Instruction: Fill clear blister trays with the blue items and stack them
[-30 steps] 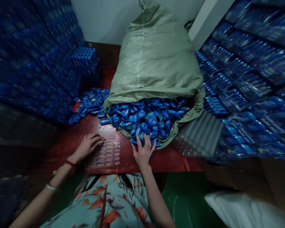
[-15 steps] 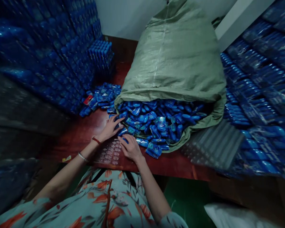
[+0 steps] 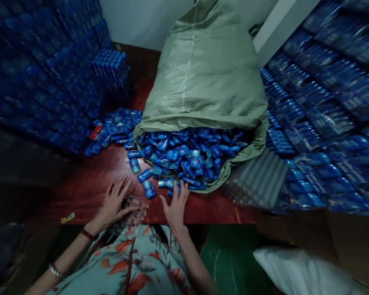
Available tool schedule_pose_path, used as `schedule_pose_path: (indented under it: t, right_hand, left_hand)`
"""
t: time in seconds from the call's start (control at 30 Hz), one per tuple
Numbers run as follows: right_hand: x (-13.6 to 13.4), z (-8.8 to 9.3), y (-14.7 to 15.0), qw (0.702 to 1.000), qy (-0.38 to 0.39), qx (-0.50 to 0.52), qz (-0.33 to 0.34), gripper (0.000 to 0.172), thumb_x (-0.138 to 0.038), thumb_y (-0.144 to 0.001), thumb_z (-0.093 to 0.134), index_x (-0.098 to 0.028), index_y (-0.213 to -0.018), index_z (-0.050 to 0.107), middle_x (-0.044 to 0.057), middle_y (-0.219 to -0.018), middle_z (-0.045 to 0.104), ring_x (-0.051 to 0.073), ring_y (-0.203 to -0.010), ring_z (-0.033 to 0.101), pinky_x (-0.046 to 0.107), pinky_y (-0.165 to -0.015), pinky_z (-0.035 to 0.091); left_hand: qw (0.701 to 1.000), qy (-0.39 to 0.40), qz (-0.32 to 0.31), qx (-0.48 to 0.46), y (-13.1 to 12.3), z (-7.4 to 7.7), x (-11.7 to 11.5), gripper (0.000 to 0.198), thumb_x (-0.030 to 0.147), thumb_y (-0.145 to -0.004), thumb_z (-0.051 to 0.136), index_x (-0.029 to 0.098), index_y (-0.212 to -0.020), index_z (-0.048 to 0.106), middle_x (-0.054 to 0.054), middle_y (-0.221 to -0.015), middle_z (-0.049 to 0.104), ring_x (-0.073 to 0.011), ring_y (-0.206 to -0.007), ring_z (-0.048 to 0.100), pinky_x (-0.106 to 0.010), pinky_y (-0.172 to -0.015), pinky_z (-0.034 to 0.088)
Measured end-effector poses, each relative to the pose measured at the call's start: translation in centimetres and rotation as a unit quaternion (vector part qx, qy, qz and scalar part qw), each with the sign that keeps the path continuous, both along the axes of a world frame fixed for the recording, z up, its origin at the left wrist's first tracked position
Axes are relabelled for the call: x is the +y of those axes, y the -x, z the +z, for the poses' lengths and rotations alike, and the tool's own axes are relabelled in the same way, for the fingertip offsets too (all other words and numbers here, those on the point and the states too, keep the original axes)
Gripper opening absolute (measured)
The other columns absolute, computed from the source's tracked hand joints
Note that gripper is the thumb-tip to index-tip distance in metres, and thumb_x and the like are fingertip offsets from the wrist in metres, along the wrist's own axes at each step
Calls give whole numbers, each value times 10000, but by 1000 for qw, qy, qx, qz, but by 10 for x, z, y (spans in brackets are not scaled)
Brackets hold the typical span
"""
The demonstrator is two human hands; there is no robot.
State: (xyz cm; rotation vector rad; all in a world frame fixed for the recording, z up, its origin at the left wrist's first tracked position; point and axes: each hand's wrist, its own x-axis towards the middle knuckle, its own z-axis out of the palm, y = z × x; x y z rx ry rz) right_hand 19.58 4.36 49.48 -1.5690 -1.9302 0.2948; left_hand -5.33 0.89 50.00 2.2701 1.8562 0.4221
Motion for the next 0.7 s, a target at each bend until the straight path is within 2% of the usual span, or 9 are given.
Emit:
schedule_pose_path:
  t: [0.07,0.13,0.23,0.33,0.4,0.5,0.6,0.63,0.7]
  right_hand:
    - [2,0,26,999,30,25,12,662,-393,-896,454,-224,-1455,143,140,-1507,123,318,-1398,44,597,-1056,247]
    - [9,0,51,995,59,52,65,606,-344,-933,372,-228,-1463,102,108,-1521,116,272,-1407,37,535,-1076,269]
    - [34,2,84,984,76,52,150,535,-307,-949,323,-242,-1455,164,72,-1504,212,221,-1395,147,448,-1088,294]
    - [59,8,105,982,69,-2,178,481,-292,-926,382,-238,-1402,333,86,-1475,289,262,-1324,315,468,-1046,340]
    - [63,14,108,980,47,-38,189,461,-261,-911,412,-226,-1370,395,102,-1443,352,282,-1258,401,492,-1004,373]
    - [47,20,85,974,-26,-25,223,454,-184,-905,398,-221,-1358,413,93,-1321,509,218,-1183,485,412,-981,419]
    - [18,23,39,965,-139,-1,223,507,-97,-870,425,-265,-1349,415,56,-1216,580,174,-1172,496,370,-994,412]
    - [10,24,22,967,-178,-5,182,524,-94,-856,458,-285,-1342,420,54,-1220,567,188,-1189,478,404,-1013,388]
    - [-1,26,-7,975,-219,-8,34,545,-154,-837,540,-286,-1348,406,86,-1287,491,247,-1241,415,512,-1036,323]
  left_hand:
    - [1000,-23,9,10,-11,-4,0,968,714,-744,450,159,-1460,110,-190,-1478,253,-327,-1362,235,-528,-1088,147]
    - [999,-37,24,14,-18,-6,2,976,713,-741,455,150,-1461,111,-191,-1476,260,-333,-1354,252,-521,-1083,163]
    - [995,-45,92,24,-21,-8,10,898,659,-780,447,138,-1454,162,-202,-1465,277,-353,-1331,290,-556,-1063,169]
    - [983,-35,180,31,-22,-5,22,863,625,-793,441,104,-1440,209,-237,-1448,288,-392,-1304,316,-621,-1020,184]
    - [980,-22,196,28,-23,-2,28,860,619,-788,450,97,-1434,228,-245,-1447,285,-399,-1294,328,-628,-1000,216]
    - [984,-5,179,19,-26,1,30,820,604,-802,445,127,-1435,235,-224,-1458,276,-382,-1297,332,-625,-1004,218]
    - [985,-6,172,7,-29,6,26,809,610,-811,438,159,-1443,212,-206,-1469,263,-388,-1320,290,-669,-1012,139]
    - [985,-11,173,1,-29,8,25,799,609,-815,436,168,-1443,213,-202,-1472,259,-392,-1329,269,-682,-1011,111]
    - [985,-26,172,-19,-29,13,25,725,572,-847,417,185,-1434,244,-189,-1477,256,-381,-1345,241,-676,-1020,107]
